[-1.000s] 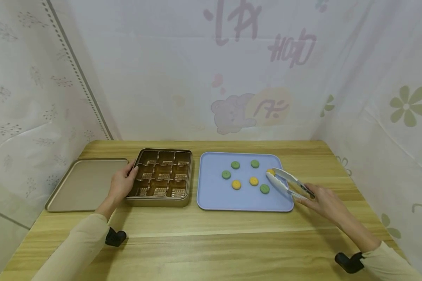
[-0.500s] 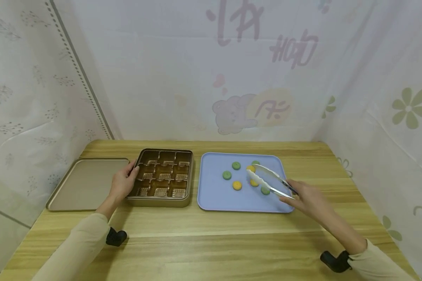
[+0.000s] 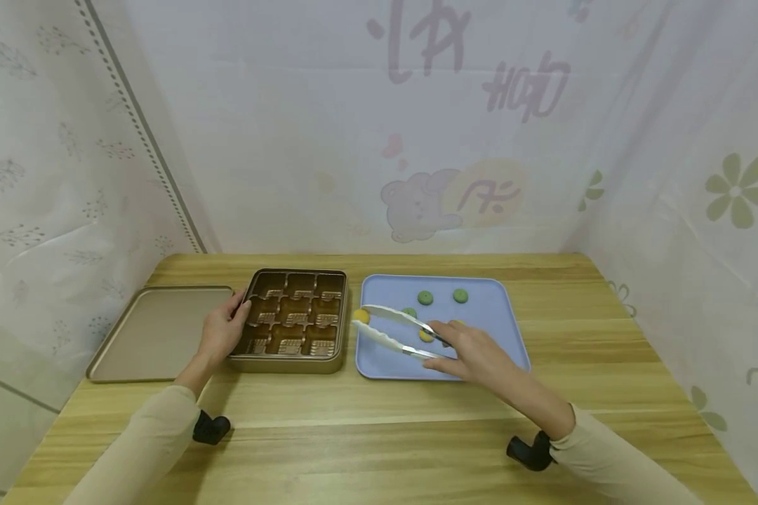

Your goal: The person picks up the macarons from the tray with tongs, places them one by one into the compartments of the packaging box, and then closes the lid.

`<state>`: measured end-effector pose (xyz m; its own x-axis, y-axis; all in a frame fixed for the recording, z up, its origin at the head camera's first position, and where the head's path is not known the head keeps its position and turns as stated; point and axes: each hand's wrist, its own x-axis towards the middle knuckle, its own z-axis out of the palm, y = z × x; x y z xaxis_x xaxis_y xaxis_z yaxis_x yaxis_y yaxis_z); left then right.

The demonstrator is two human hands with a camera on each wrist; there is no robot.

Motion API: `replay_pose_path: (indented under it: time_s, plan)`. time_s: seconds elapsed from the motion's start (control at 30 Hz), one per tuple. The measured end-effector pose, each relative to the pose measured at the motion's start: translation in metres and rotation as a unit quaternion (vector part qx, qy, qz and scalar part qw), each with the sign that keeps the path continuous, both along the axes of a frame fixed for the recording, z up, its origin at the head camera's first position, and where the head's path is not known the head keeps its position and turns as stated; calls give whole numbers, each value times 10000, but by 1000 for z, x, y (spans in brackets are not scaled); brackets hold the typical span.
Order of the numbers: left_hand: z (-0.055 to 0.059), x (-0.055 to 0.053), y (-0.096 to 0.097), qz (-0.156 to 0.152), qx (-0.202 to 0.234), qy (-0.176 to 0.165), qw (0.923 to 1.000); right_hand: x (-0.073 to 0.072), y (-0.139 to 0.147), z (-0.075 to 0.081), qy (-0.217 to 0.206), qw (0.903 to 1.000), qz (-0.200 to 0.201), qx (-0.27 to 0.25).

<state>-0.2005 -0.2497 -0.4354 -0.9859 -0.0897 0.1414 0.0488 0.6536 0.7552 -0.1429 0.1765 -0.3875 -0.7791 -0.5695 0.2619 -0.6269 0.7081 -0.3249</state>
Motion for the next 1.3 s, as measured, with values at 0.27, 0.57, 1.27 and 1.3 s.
replay_pose_path:
  time_s: [0.27, 0.57, 1.27, 1.3]
  plan:
    - [1, 0, 0, -68, 87, -72, 9999, -7, -46, -2, -208, 9990, 377, 104]
    - [-2, 1, 0, -41, 117, -150, 9998, -10, -61, -2, -150, 9976, 618, 256]
    - [-2, -1, -1, 58, -53, -128, 9999, -10, -68, 6, -456, 9965, 499, 487]
    - [-2, -1, -1, 62, -72, -126, 9999, -10, -68, 6, -468, 9965, 489, 487]
